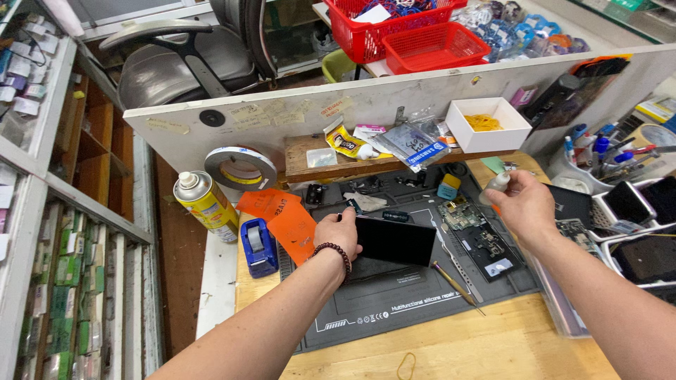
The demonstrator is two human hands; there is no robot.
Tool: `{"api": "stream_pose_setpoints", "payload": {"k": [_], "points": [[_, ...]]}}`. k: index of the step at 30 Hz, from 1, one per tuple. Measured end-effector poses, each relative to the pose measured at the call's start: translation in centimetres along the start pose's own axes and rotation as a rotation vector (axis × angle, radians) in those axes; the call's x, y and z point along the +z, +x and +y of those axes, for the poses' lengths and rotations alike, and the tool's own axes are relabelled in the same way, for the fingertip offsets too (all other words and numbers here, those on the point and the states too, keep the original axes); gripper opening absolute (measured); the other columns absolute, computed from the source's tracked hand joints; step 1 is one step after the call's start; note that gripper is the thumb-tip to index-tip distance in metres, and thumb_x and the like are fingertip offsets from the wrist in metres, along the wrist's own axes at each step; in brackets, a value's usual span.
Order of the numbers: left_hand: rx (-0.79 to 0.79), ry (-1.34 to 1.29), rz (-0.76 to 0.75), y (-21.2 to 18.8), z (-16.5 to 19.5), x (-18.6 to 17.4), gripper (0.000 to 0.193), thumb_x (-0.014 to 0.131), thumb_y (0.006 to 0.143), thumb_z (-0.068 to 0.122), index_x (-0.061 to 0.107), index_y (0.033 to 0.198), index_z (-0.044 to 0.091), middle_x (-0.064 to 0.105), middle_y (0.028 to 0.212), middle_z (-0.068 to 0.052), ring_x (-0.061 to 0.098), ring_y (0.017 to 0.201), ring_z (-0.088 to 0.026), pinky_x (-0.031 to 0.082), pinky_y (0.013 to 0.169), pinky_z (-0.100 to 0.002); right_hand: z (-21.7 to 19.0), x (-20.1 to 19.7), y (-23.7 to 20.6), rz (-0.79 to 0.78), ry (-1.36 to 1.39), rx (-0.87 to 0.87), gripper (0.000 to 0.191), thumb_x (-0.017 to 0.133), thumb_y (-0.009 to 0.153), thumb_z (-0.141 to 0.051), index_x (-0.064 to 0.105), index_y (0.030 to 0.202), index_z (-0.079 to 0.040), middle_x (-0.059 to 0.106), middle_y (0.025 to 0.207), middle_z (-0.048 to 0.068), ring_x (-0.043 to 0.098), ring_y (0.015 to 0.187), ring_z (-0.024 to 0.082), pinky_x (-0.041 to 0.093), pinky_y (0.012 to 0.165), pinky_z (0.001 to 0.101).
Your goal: The person applies adhesive to the edges of a black rectangular device using a small bottle and then presses orange plastic cards along the edges to spread the adhesive. The person works on a cluttered workbench with tools and electronic parts visible.
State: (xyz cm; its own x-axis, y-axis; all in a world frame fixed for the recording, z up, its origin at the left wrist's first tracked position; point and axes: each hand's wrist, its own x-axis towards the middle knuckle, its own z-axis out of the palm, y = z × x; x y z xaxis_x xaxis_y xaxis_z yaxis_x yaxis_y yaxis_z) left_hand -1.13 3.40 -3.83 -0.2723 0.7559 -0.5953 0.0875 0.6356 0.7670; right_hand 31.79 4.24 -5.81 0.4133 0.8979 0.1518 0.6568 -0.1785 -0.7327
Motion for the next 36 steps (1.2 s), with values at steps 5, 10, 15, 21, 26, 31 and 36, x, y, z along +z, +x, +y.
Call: {"api": "stream_pose_setpoints", "payload": {"k": [5,10,15,21,26,31,36], "points": [[-0.029,0.001,0.016,-0.2,0.1,0.0,0.049,0.061,0.095,0.048,0.069,0.124,0.009,0.075,0.089,-0.012,0.067,0.054,-0.02,0.051,0.046,-0.032,0.9,2.6,3.9,-0.022,-0.06,0.013,0.039,0.084,0.079,-0.018,0.07,0.111,0.0,0.077,0.096,0.011,0.073,0.086,0.026,0.053,0.078,0.0364],[-0.051,-0.036,0.072,-0.4,0.3,0.3,0.048,0.064,0.092,0.045,0.07,0.124,0.01,0.075,0.089,-0.012,0.066,0.052,-0.021,0.051,0.046,-0.033,2.7,4.1,5.6,-0.033,-0.307,-0.074,0.047,0.084,0.081,-0.032,0.074,0.111,0.002,0.076,0.1,0.019,0.072,0.093,0.036,0.054,0.082,0.0431],[-0.044,-0.022,0.088,-0.2,0.2,0.4,0.048,0.065,0.092,0.045,0.07,0.125,0.011,0.076,0.091,-0.012,0.067,0.052,-0.021,0.052,0.046,-0.032,1.7,3.3,1.8,0.091,-0.221,-0.069,0.039,0.073,0.095,-0.032,0.073,0.121,-0.003,0.077,0.105,0.017,0.073,0.098,0.035,0.054,0.085,0.0426],[-0.012,-0.031,0.11,0.5,-0.3,0.7,0.049,0.066,0.091,0.045,0.068,0.126,0.01,0.075,0.096,-0.01,0.069,0.054,-0.023,0.055,0.049,-0.032,-6.9,4.9,-4.8,-0.232,0.181,-0.145,0.028,0.072,0.092,-0.027,0.077,0.108,-0.005,0.079,0.087,0.008,0.07,0.079,0.018,0.055,0.073,0.0335],[0.014,-0.01,0.098,1.1,-0.7,0.7,0.048,0.064,0.092,0.046,0.072,0.119,0.007,0.077,0.094,-0.012,0.069,0.055,-0.023,0.058,0.053,-0.034,-13.4,5.0,-7.1,-0.487,-0.079,-0.251,0.028,0.078,0.08,-0.029,0.077,0.101,-0.01,0.079,0.088,0.008,0.074,0.077,0.022,0.058,0.073,0.0352],[0.088,0.022,0.084,1.0,-1.3,0.6,0.048,0.061,0.095,0.047,0.072,0.116,0.005,0.077,0.089,-0.014,0.071,0.055,-0.022,0.059,0.058,-0.035,-15.2,4.0,-8.3,-0.441,-0.334,-0.389,0.022,0.076,0.081,-0.032,0.077,0.091,-0.011,0.077,0.088,0.011,0.072,0.086,0.031,0.055,0.076,0.0439],[0.103,0.002,0.094,0.9,-1.6,0.9,0.047,0.06,0.096,0.047,0.071,0.11,0.003,0.075,0.084,-0.015,0.07,0.056,-0.024,0.057,0.058,-0.037,-15.4,3.6,-7.4,-0.517,-0.432,-0.32,0.02,0.076,0.083,-0.031,0.077,0.089,-0.013,0.077,0.086,0.008,0.073,0.086,0.029,0.055,0.076,0.0439]]}}
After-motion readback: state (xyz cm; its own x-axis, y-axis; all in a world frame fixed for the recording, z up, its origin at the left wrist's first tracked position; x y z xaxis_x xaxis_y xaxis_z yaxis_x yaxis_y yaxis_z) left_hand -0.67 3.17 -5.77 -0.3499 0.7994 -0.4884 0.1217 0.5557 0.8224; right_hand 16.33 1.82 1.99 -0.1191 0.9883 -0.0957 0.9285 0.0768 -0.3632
